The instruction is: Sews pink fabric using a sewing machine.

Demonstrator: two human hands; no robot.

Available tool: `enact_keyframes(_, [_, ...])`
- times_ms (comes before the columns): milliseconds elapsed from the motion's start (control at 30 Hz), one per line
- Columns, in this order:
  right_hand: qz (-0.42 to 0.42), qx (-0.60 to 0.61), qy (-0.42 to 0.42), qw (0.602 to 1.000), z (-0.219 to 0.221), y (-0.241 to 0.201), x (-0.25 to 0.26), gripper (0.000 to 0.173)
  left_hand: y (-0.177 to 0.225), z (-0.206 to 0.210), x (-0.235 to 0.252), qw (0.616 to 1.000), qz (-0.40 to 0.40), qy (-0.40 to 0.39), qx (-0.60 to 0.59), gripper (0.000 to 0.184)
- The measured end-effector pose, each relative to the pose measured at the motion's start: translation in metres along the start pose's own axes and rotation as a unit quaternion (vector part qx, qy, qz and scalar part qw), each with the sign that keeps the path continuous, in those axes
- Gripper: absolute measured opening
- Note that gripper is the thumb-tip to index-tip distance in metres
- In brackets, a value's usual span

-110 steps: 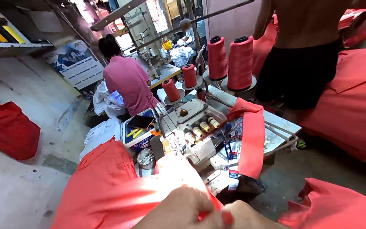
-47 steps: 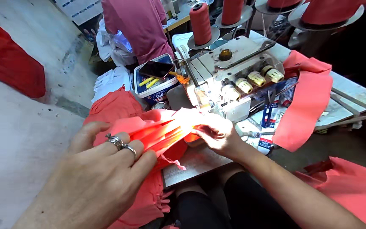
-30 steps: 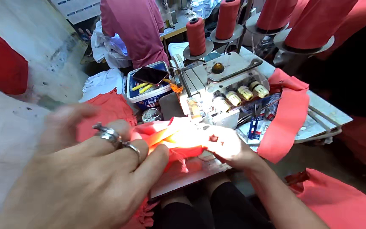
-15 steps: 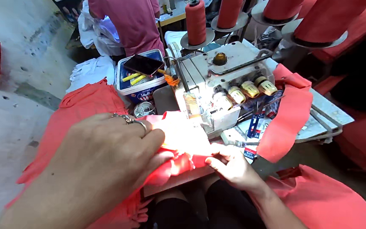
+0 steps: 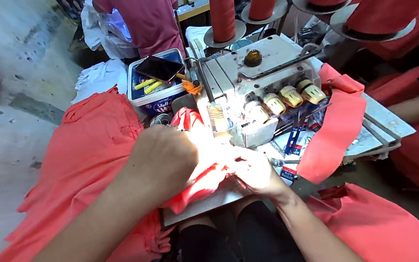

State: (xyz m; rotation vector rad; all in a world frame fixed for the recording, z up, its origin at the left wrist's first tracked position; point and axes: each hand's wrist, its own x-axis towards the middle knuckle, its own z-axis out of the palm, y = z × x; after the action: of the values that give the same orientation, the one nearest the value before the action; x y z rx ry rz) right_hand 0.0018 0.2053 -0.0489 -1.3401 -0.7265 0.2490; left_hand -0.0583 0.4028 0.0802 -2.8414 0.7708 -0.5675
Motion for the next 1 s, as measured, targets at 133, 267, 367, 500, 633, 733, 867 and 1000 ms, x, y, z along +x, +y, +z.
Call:
enact_keyframes(133, [0.059,0.012,-0.001,0.998,-0.001,-0.006,0.007,0.008,0.0,0.015,0.008,0.997,-0.058,-0.022,-0.054,0.033])
enact_keyframes(267, [0.069,0.004,-0.001,0.998,-0.003,-0.003,0.008,0.009,-0.006,0.018,0.013,0.977,-0.151,-0.074,-0.131,0.044])
enact_keyframes(367, [0.065,0.002,0.002,0.998,-0.002,-0.003,0.005,0.009,-0.011,0.01,0.01,0.981,-0.115,-0.092,-0.125,0.043])
enact_keyframes(500, [-0.003,-0.031,0.003,1.0,0.0,-0.011,-0.01,0.016,0.004,0.004,0.007,0.993,-0.002,-0.067,-0.099,0.037])
enact_keyframes(633, [-0.023,-0.029,0.048,0.998,0.006,-0.019,-0.024,0.013,0.013,0.008,0.007,0.994,0.03,-0.055,-0.094,0.035])
enact_keyframes(733, [-0.019,-0.014,0.038,0.999,0.004,-0.005,-0.029,0.009,0.01,0.017,0.008,0.993,0.023,-0.033,-0.107,0.032])
enact_keyframes(867, [-0.005,-0.007,0.035,0.999,0.004,-0.002,-0.018,0.014,0.008,0.024,0.012,0.994,0.016,-0.041,-0.104,0.031])
enact_keyframes(1000, [0.019,-0.004,0.028,0.999,0.003,-0.001,-0.009,0.01,-0.004,0.033,0.011,0.989,0.028,-0.054,-0.135,0.041])
